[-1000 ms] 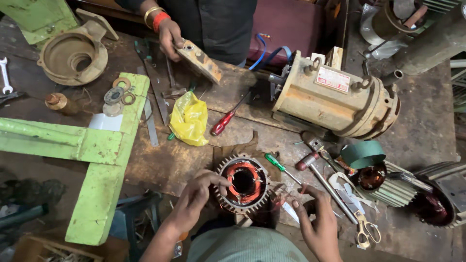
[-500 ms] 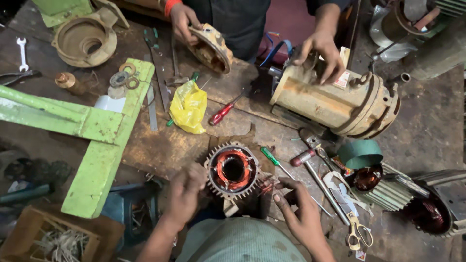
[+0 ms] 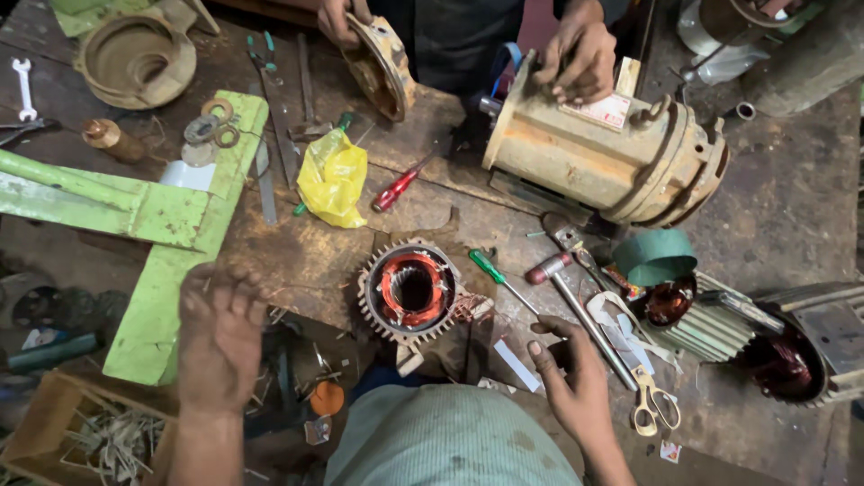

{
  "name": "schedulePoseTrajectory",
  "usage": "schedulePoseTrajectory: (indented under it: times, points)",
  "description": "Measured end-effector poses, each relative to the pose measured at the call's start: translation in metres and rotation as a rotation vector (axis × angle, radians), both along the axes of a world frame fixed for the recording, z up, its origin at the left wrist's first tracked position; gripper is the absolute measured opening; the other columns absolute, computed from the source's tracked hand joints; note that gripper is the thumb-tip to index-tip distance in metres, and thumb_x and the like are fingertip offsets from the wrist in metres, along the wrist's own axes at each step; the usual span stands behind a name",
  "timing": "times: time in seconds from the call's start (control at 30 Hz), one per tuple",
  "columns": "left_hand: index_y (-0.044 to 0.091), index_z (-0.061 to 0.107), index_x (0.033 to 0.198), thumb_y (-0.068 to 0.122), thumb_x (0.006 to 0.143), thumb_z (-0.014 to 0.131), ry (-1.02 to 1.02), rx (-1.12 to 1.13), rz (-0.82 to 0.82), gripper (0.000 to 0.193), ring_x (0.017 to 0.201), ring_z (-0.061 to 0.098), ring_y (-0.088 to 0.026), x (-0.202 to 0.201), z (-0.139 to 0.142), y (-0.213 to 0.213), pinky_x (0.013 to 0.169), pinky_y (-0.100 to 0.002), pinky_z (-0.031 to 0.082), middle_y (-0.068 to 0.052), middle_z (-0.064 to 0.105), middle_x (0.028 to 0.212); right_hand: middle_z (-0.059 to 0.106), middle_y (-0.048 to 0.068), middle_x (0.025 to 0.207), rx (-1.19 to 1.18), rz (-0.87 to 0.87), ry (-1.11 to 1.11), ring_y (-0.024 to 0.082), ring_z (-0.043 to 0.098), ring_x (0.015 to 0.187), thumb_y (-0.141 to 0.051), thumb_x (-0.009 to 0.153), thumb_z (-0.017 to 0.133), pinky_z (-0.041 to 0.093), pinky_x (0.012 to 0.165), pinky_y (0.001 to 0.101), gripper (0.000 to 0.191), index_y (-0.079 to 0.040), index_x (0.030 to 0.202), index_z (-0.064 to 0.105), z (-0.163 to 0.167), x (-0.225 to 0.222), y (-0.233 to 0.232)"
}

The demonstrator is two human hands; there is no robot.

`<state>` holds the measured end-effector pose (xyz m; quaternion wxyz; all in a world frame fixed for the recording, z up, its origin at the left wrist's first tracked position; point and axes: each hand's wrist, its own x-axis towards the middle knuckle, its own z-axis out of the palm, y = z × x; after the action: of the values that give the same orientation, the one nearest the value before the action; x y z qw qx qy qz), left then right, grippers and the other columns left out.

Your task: The person works on an electric motor stator on a cluttered workbench. They pull old insulation strips out of the stator slots, fit copper wire coils into the slots, cut green insulating sheet with scissors, tuck the insulation around the coils, and use a screwdriver, mallet and file to seat and trim the winding assembly.

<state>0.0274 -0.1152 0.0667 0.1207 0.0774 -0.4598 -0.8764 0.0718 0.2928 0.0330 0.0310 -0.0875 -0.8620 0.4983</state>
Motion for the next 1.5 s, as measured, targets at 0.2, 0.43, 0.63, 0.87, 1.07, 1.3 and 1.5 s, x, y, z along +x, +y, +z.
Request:
schedulePoseTrajectory:
  times: [0.2, 0.43, 0.63, 0.87, 1.07, 1.3, 1.5]
  points:
    - [0.012, 0.05, 0.138, 0.029, 0.095, 0.064, -0.217, -0.243, -0.231, 0.048, 0.119, 0.063, -0.022, 0.013, -0.035, 0.029, 0.104, -0.039, 0.048, -0.009, 0.063, 0.127, 0.073, 0.001, 0.105, -0.082, -0.003, -0.045, 0.008, 0.059, 0.068, -0.017, 0.091, 0.07, 0.049, 0.062, 0.0251, 0.034, -0.007, 0.123, 0.065, -0.009, 0.01, 0.01]
    - [0.007, 0.061, 0.122, 0.02, 0.097, 0.071, -0.256, -0.742, -0.272, 0.03, 0.105, 0.064, -0.019, 0.03, -0.051, 0.07, 0.094, -0.031, 0.051, -0.006, 0.068, 0.11, 0.071, 0.003, 0.108, -0.082, 0.064, -0.031, 0.008, 0.059, 0.072, -0.015, 0.093, 0.071, 0.049, 0.065, 0.0241, 0.034, -0.006, 0.125, 0.065, -0.02, 0.017, 0.005]
    - [0.01, 0.071, 0.115, 0.024, 0.098, 0.069, -0.045, -1.21, -0.264, 0.022, 0.112, 0.065, -0.027, 0.026, -0.014, 0.088, 0.097, -0.038, 0.051, -0.01, 0.066, 0.117, 0.074, 0.002, 0.104, -0.039, 0.116, -0.066, 0.009, 0.06, 0.07, -0.016, 0.091, 0.071, 0.049, 0.063, 0.0254, 0.031, -0.006, 0.12, 0.067, -0.011, 0.015, -0.007]
    - [0.001, 0.07, 0.116, 0.049, 0.077, 0.074, 0.456, -1.89, -0.179, 0.062, 0.12, 0.051, -0.032, -0.009, -0.005, 0.1, 0.102, -0.052, 0.038, -0.013, 0.063, 0.128, 0.072, 0.008, 0.103, 0.075, 0.314, 0.015, 0.02, 0.069, 0.086, -0.017, 0.09, 0.074, 0.053, 0.073, 0.0311, 0.025, -0.005, 0.111, 0.069, 0.001, 0.014, -0.033]
    - [0.0, 0.068, 0.105, 0.05, 0.074, 0.08, 0.333, -1.963, -0.625, 0.06, 0.114, 0.054, -0.033, -0.038, -0.007, 0.089, 0.099, -0.047, 0.043, -0.014, 0.062, 0.115, 0.072, 0.01, 0.103, 0.115, 0.34, 0.025, 0.024, 0.071, 0.091, -0.018, 0.089, 0.075, 0.055, 0.079, 0.033, 0.027, -0.005, 0.111, 0.068, 0.007, 0.011, -0.052]
    - [0.007, 0.068, 0.097, 0.041, 0.072, 0.082, 0.382, -1.755, -0.589, 0.045, 0.111, 0.055, -0.033, -0.055, -0.029, 0.074, 0.095, -0.048, 0.046, -0.011, 0.061, 0.11, 0.073, 0.009, 0.104, 0.104, 0.204, -0.154, 0.021, 0.074, 0.082, -0.02, 0.085, 0.076, 0.055, 0.068, 0.0321, 0.03, -0.006, 0.112, 0.069, 0.01, 0.01, -0.074]
    - [0.009, 0.069, 0.117, 0.025, 0.084, 0.073, 0.512, -1.653, -0.484, 0.037, 0.107, 0.055, -0.031, -0.044, -0.031, 0.072, 0.094, -0.047, 0.047, -0.01, 0.06, 0.113, 0.073, 0.01, 0.106, 0.168, 0.114, -0.113, 0.022, 0.072, 0.085, -0.023, 0.086, 0.077, 0.055, 0.071, 0.0325, 0.035, -0.006, 0.115, 0.068, 0.004, -0.001, -0.092]
